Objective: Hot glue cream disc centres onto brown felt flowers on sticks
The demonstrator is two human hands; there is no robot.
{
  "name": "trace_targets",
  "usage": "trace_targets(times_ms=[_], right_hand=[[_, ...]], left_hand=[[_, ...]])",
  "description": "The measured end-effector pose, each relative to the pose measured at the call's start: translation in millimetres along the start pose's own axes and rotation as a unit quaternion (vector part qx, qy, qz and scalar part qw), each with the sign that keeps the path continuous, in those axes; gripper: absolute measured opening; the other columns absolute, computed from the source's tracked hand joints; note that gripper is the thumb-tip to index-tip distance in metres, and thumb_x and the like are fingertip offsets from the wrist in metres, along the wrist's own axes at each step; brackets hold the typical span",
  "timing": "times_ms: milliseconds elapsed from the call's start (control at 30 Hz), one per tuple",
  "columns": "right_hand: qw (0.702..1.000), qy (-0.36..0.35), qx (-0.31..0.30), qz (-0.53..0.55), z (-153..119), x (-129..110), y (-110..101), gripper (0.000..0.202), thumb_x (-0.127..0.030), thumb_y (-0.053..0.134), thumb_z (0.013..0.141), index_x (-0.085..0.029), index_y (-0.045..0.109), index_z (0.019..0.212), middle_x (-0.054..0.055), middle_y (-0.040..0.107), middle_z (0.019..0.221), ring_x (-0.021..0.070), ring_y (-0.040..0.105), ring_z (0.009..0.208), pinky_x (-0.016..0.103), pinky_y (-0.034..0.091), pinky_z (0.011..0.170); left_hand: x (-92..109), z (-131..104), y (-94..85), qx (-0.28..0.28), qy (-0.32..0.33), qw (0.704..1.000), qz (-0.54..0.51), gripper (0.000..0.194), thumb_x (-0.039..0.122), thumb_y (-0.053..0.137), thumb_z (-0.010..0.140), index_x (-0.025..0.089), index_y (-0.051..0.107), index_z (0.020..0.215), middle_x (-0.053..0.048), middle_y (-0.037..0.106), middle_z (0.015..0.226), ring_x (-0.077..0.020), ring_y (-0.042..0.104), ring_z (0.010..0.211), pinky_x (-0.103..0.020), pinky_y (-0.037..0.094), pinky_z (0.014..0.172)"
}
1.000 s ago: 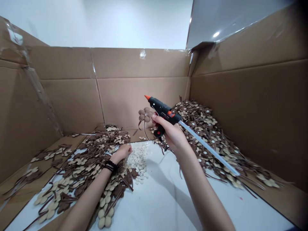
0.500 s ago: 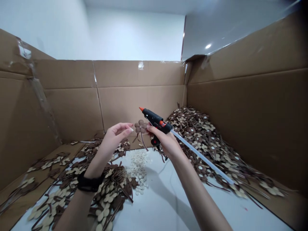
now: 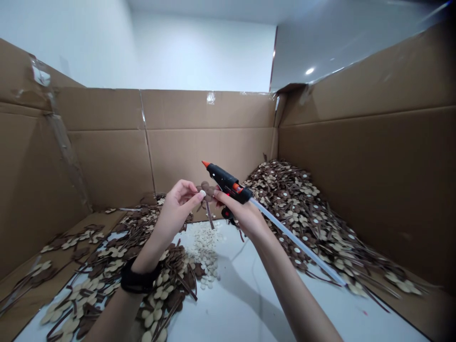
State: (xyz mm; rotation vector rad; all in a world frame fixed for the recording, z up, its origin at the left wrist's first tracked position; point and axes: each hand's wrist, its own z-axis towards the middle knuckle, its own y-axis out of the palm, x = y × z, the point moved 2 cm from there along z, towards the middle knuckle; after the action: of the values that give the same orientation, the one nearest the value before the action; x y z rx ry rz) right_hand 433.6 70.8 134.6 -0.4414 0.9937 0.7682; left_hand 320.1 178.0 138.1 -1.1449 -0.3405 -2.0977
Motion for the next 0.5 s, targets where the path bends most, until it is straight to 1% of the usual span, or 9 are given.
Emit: trace_targets(times_ms=[100,233,333,400,433,500], right_hand=[[1.0,0.001,-0.025,0.001,0,-1,2,0.033,-0.043,0.062,0.072,-0.015,0.063,0.088,0.005,0.065,0.073,0.0151,0.06,0.068,0.026,0.043,0.062],[0.998,-0.011,-0.061,0.011,0,-1,5,0.029,-0.04,0.061,0.074,-0.014,0.062,0.087,0.005,0.065,0.071,0.0163,0.062,0.072,0.027,0.046,0.067],[0.998,-0.01,-0.061,0.019,0,0,8,0.028,-0.04,0.062,0.074,-0.014,0.063,0.086,0.005,0.065,0.071,0.0157,0.062,0.071,0.027,0.046,0.067],[0.999,-0.002,-0.035,0.034,1,1,8,0.031,-0.04,0.063,0.073,-0.014,0.064,0.09,0.006,0.067,0.078,0.0151,0.062,0.071,0.026,0.045,0.066],[0.999,-0.001,-0.017,0.045,2,1,7,0.033,-0.04,0.064,0.073,-0.014,0.064,0.092,0.007,0.067,0.082,0.0145,0.062,0.072,0.026,0.045,0.065],[0.997,-0.001,0.017,0.069,6,3,1,0.035,-0.04,0.065,0.072,-0.014,0.064,0.095,0.007,0.066,0.089,0.0129,0.061,0.071,0.025,0.045,0.066]], left_hand=[[-2,0,1.3,0.014,-0.003,0.999,-0.029,0.028,0.03,0.065,0.078,0.02,0.042,0.09,0.004,0.06,0.08,-0.0074,0.059,0.071,-0.017,0.044,0.064],[-5,1,4.3,-0.002,-0.024,0.998,-0.057,0.042,0.028,0.067,0.076,0.023,0.038,0.106,0.003,0.062,0.082,-0.0082,0.059,0.069,-0.02,0.047,0.066],[-7,4,0.0,-0.01,-0.032,0.998,-0.059,0.049,0.028,0.069,0.074,0.023,0.04,0.113,0.002,0.063,0.083,-0.0091,0.06,0.069,-0.021,0.047,0.065],[-6,9,-13.4,0.012,-0.025,0.999,-0.046,0.051,0.029,0.071,0.073,0.022,0.047,0.117,0.0,0.065,0.088,-0.0099,0.061,0.074,-0.02,0.047,0.066],[-3,11,-24.4,0.046,-0.002,0.998,-0.046,0.05,0.03,0.073,0.072,0.02,0.051,0.116,-0.002,0.066,0.091,-0.01,0.061,0.076,-0.019,0.047,0.066],[7,15,-52.0,0.14,0.076,0.985,-0.067,0.042,0.032,0.073,0.072,0.018,0.059,0.109,-0.004,0.066,0.097,-0.0093,0.061,0.079,-0.018,0.048,0.066]])
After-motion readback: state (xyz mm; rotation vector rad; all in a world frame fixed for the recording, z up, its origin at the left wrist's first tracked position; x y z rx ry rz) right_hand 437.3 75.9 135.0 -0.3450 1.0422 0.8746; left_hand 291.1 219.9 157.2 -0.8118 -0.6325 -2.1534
